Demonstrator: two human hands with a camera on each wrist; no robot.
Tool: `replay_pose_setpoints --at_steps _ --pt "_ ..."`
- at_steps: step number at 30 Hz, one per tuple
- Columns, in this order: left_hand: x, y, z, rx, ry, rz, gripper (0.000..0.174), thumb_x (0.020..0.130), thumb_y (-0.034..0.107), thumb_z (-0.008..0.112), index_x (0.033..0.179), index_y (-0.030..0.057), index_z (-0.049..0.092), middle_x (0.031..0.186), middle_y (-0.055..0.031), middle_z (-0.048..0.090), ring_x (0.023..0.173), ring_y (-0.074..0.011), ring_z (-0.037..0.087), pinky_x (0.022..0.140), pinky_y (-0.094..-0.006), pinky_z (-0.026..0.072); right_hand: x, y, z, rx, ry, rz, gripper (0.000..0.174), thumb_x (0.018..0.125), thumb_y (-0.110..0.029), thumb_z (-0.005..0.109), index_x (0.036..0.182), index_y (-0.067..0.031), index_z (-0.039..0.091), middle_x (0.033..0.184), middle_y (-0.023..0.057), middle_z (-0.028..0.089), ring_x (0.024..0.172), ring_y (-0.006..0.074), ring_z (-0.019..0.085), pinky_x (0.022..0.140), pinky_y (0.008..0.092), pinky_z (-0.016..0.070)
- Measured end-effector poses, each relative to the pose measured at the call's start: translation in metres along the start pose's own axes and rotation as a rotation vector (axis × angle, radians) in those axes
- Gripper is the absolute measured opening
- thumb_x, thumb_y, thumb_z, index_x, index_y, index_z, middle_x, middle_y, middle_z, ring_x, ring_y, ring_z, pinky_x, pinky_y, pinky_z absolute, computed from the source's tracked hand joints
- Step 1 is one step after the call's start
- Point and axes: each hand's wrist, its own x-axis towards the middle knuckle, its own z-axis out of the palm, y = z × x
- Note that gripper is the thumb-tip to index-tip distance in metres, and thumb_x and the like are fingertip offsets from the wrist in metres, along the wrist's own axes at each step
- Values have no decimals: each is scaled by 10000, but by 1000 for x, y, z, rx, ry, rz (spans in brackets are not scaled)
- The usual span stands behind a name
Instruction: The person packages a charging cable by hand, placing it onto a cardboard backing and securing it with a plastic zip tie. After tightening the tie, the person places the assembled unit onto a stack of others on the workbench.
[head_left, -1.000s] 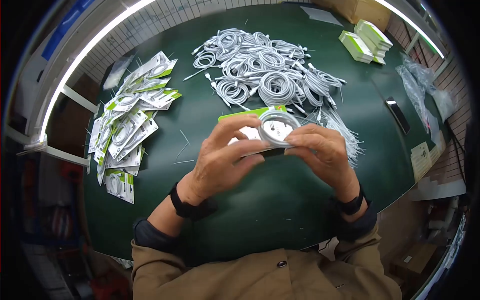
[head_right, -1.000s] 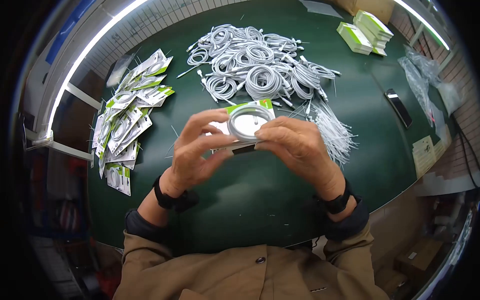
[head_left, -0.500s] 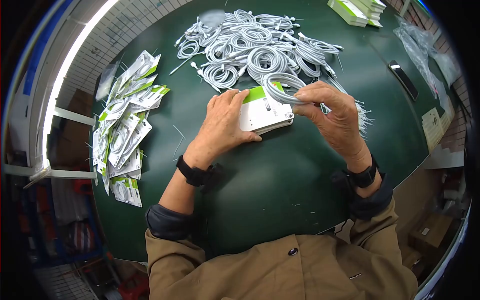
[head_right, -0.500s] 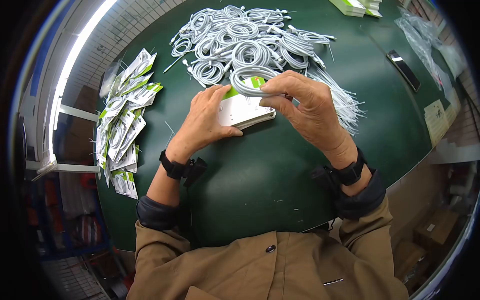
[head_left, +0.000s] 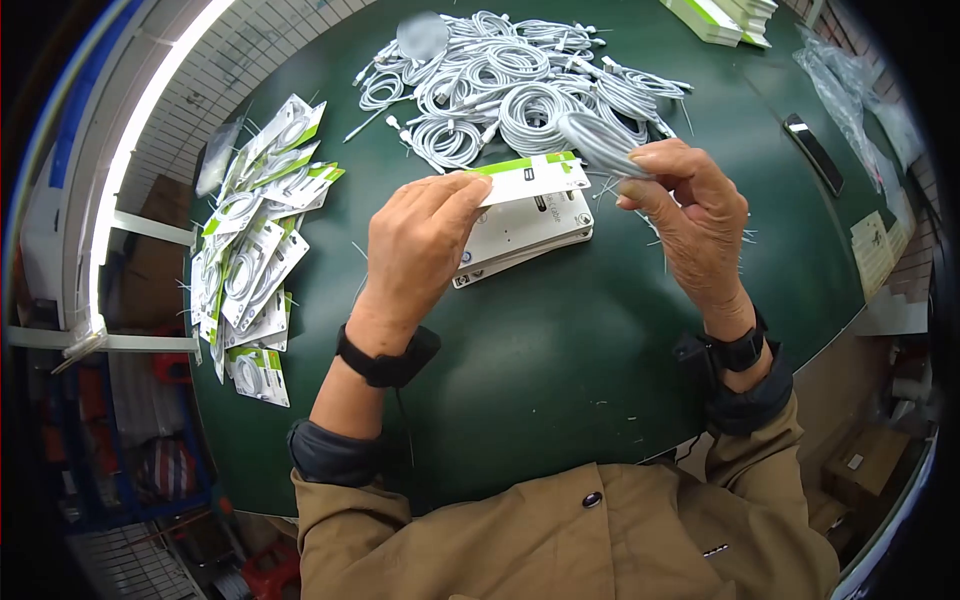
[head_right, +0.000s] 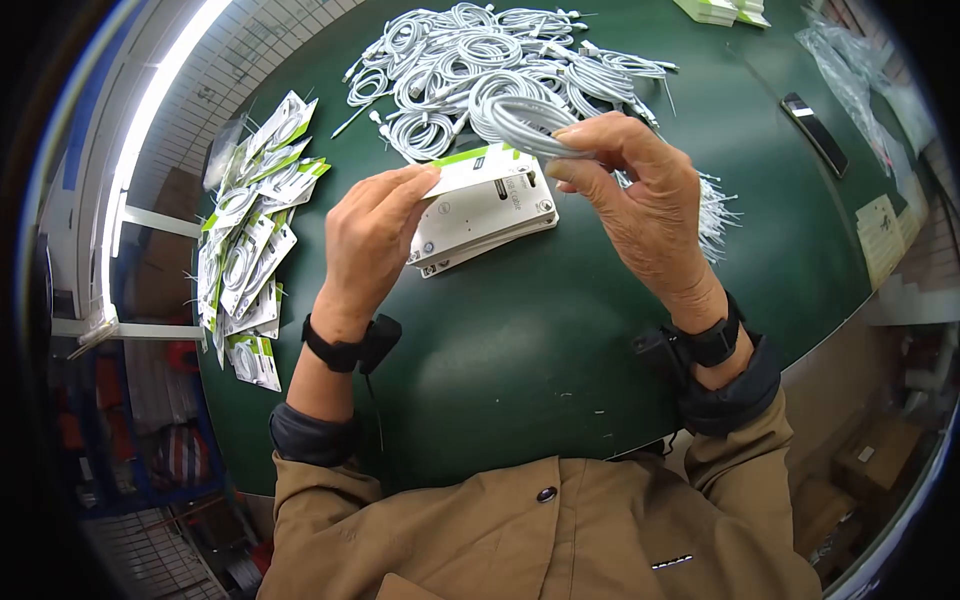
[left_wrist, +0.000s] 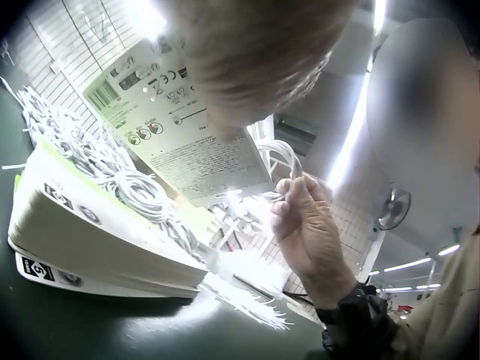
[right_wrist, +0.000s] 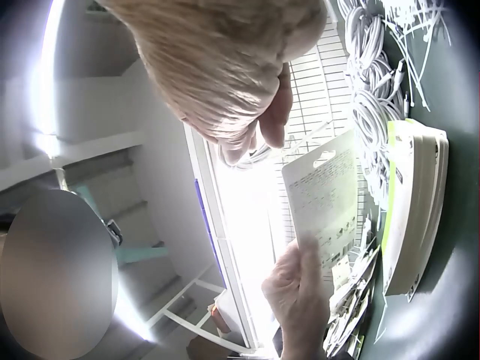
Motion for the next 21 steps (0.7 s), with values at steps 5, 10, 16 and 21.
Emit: replay_pose_setpoints --at_steps 5,10,16,21 --pt "-18 53 -41 53 -54 12 216 808 8 767 1018 45 730 942 -88 741 824 -268 725 703 -383 576 -2 -17 1 33 -47 -3 194 892 40 786 1071 -13 732 1038 81 741 848 112 691 735 235 559" --pt "-52 85 -32 -57 -232 -125 190 846 56 768 1024 59 703 916 -71 716 795 -259 711 666 -375 572 -25 -29 32 -143 -335 -68 215 829 55 804 1016 -25 735 952 101 751 819 189 728 697 300 577" --pt "-56 84 -21 -164 -143 -222 199 822 46 809 992 59 705 893 -79 687 762 -273 689 645 -388 562 -43 -12 51 -250 -406 -135 231 830 37 801 1033 -35 717 954 112 745 807 251 743 684 331 591" --pt "-56 78 -20 -163 135 -106 243 784 17 841 990 31 712 874 -105 668 743 -276 678 626 -346 545 -42 -5 52 -226 -337 -141 221 844 13 812 1038 -27 716 951 116 750 801 230 746 670 316 592"
